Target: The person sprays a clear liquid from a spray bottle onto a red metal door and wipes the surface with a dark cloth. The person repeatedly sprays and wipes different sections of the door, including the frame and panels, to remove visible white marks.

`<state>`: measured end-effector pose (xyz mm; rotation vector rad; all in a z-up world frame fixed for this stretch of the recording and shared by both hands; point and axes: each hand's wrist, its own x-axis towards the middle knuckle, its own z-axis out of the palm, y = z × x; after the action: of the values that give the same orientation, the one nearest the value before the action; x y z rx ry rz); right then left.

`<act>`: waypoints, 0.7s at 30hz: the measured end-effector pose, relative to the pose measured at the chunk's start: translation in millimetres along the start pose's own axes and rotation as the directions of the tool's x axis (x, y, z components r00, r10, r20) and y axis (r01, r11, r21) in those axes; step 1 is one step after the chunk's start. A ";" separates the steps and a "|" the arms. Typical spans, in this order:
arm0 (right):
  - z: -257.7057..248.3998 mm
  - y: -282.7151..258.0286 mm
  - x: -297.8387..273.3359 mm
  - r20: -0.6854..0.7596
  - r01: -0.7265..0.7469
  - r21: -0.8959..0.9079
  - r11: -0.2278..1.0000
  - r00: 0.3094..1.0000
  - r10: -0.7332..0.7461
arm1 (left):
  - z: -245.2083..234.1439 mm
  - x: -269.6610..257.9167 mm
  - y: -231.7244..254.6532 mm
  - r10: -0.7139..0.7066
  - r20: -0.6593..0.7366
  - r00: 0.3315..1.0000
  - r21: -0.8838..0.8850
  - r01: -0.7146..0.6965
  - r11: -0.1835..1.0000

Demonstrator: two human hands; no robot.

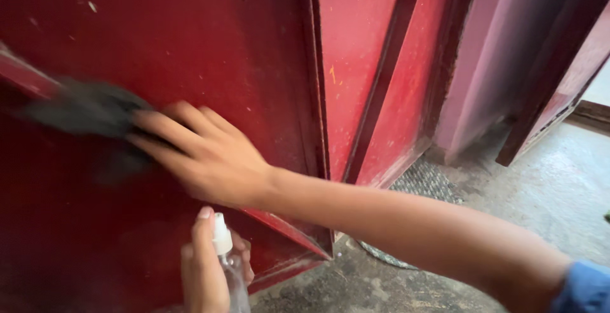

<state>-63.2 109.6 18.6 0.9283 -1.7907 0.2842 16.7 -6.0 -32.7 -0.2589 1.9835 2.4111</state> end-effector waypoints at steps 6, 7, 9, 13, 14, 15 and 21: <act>-37.6 0.7 -173.1 0.423 0.154 0.023 0.988 0.894 -0.149 | -20.8 8.9 11.6 0.089 0.076 0.993 0.079 -0.095 0.992; -38.7 -1.1 -186.5 0.445 0.107 0.052 0.993 0.887 -0.119 | -20.2 9.6 14.0 0.117 0.071 0.991 0.095 -0.124 0.988; -44.9 -8.9 -194.3 0.502 0.013 0.071 0.997 0.864 -0.047 | -14.4 7.1 14.5 0.161 0.073 0.984 0.133 -0.170 0.977; -57.0 -2.4 -112.9 0.300 -0.131 0.164 0.978 0.951 0.077 | 0.8 1.0 21.2 0.173 0.109 0.979 0.085 -0.182 0.980; -56.8 -1.6 -81.3 0.111 -0.075 0.149 0.986 0.992 0.058 | 3.0 -0.7 23.2 0.168 0.105 0.980 0.102 -0.179 0.979; -49.7 7.0 -43.0 0.048 -0.099 0.151 0.984 0.994 0.093 | 5.6 -1.7 24.6 0.164 0.102 0.981 0.119 -0.176 0.977; 37.0 9.7 99.2 -0.220 -0.015 0.029 0.999 0.975 0.021 | 18.4 -5.3 20.7 0.149 0.068 0.986 0.038 -0.152 0.988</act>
<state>-110.5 49.2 92.2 0.8650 -1.5951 0.4077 17.4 8.3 -8.4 -0.0295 2.0950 2.4243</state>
